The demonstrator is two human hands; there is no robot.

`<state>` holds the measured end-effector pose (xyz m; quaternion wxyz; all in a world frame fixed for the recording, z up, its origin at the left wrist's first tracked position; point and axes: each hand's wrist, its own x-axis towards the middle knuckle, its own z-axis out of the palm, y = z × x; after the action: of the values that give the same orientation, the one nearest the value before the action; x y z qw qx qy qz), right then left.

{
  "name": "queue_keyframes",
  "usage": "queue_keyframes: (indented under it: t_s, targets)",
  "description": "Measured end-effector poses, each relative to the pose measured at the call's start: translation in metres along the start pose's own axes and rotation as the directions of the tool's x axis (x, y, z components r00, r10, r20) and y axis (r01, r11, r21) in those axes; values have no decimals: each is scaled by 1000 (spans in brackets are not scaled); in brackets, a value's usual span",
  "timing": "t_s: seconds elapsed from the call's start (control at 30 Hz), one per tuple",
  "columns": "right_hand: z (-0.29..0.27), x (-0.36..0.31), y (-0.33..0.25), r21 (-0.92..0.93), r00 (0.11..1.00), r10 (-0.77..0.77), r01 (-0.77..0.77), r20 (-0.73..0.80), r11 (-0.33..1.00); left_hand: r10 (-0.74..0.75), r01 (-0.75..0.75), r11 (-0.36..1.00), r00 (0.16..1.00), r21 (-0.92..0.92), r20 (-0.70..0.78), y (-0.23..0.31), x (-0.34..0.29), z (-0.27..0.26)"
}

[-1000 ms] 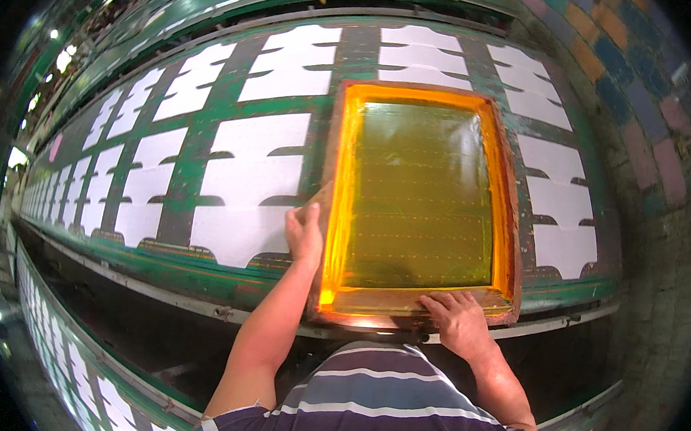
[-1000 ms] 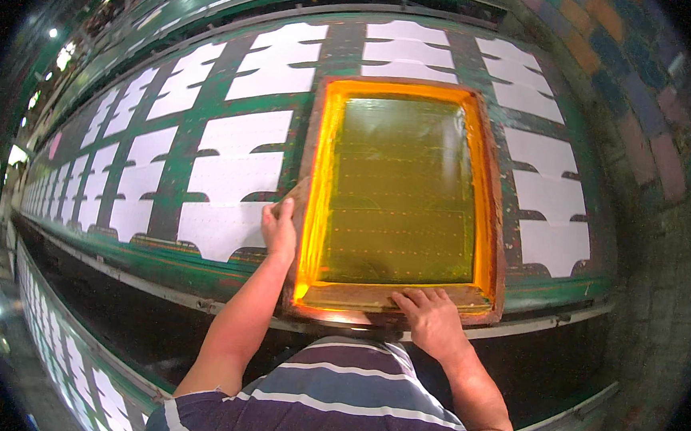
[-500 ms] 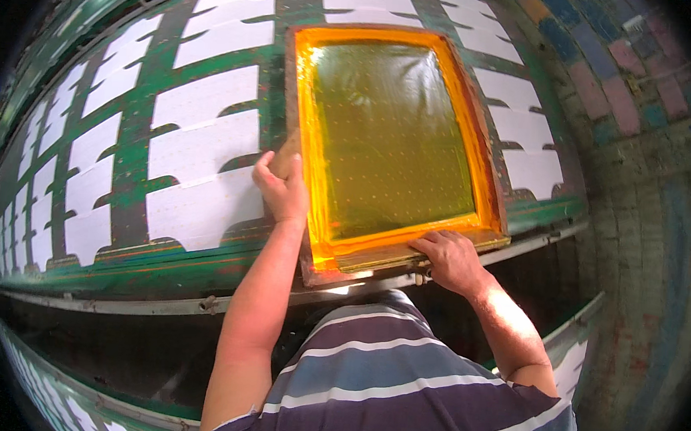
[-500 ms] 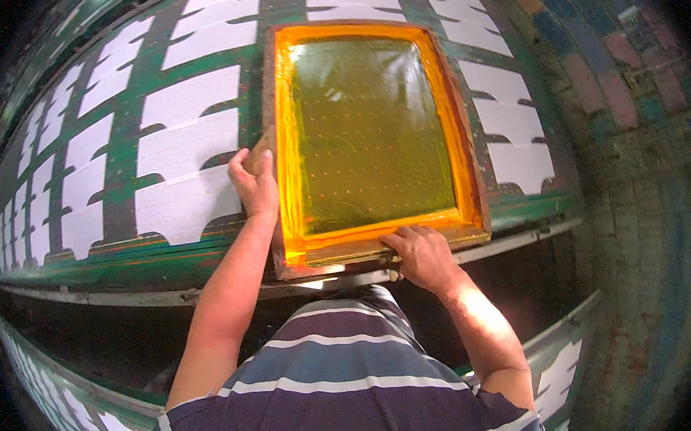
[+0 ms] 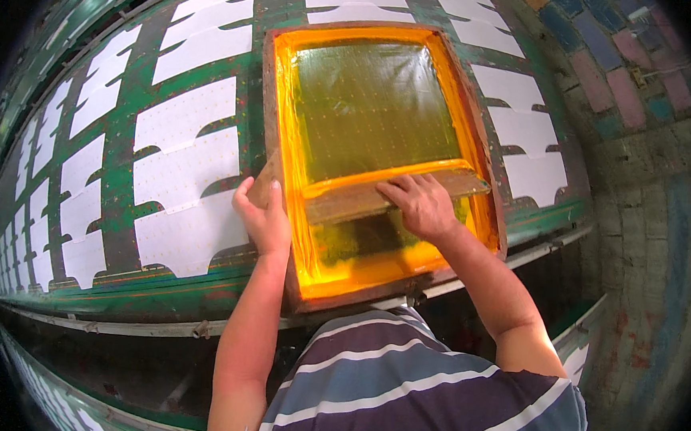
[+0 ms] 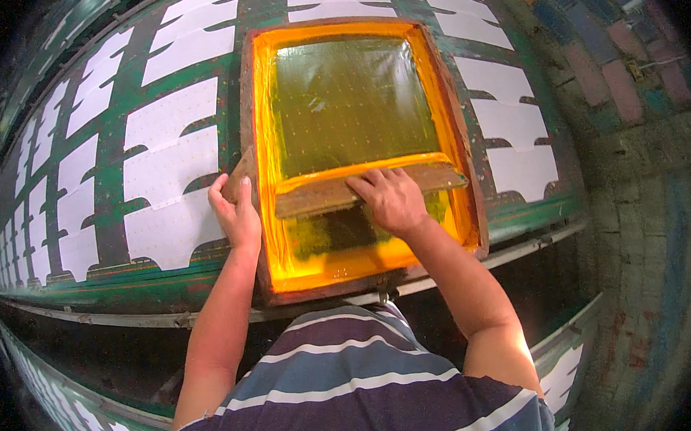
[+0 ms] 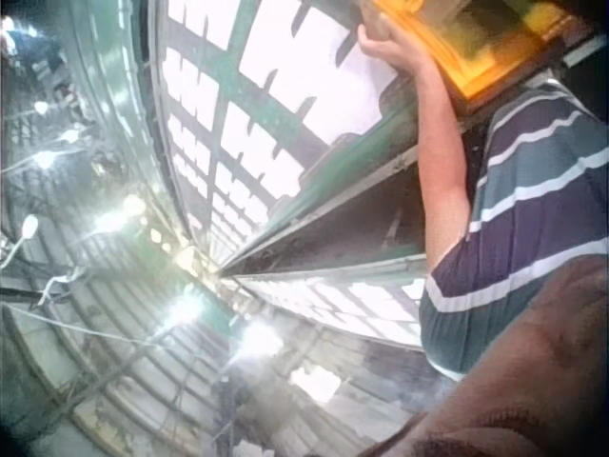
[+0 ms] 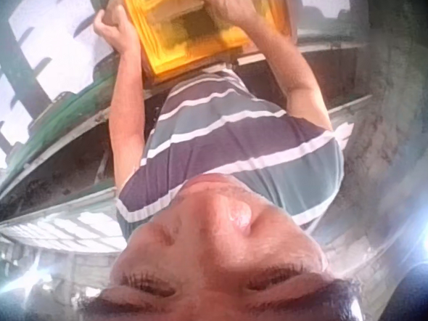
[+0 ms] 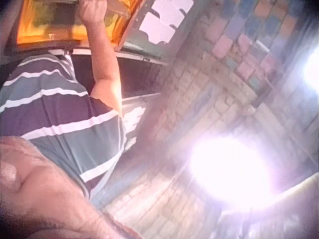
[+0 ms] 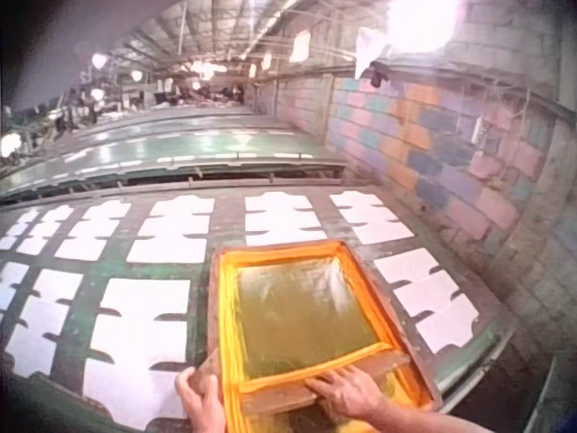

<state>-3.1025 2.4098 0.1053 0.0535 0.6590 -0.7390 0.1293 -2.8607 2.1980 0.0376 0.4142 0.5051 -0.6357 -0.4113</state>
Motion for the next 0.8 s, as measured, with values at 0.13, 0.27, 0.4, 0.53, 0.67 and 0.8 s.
queue_keyframes:
  t_s: [0.13,0.27,0.4,0.53,0.67,0.8]
  targets:
    - [20,76,54,-20,1000,-24,24,-9,1000,-21,21,1000,1000,-3,-1,5,-2,0]
    - [41,157,111,-38,1000,-1,2,23,999,-38,39,997,999,64,-29,11,-5,0]
    - [69,234,164,-96,999,40,-38,19,995,-97,103,991,992,81,-80,14,-8,3]
    - [78,295,202,-150,1000,16,-14,11,989,-104,118,986,988,121,-118,12,-8,4]
    - [77,341,227,-169,991,102,-86,89,982,-133,145,985,983,95,-124,9,-8,5]
    - [78,345,238,-137,997,69,-63,37,989,-154,161,986,980,50,-129,13,-9,6]
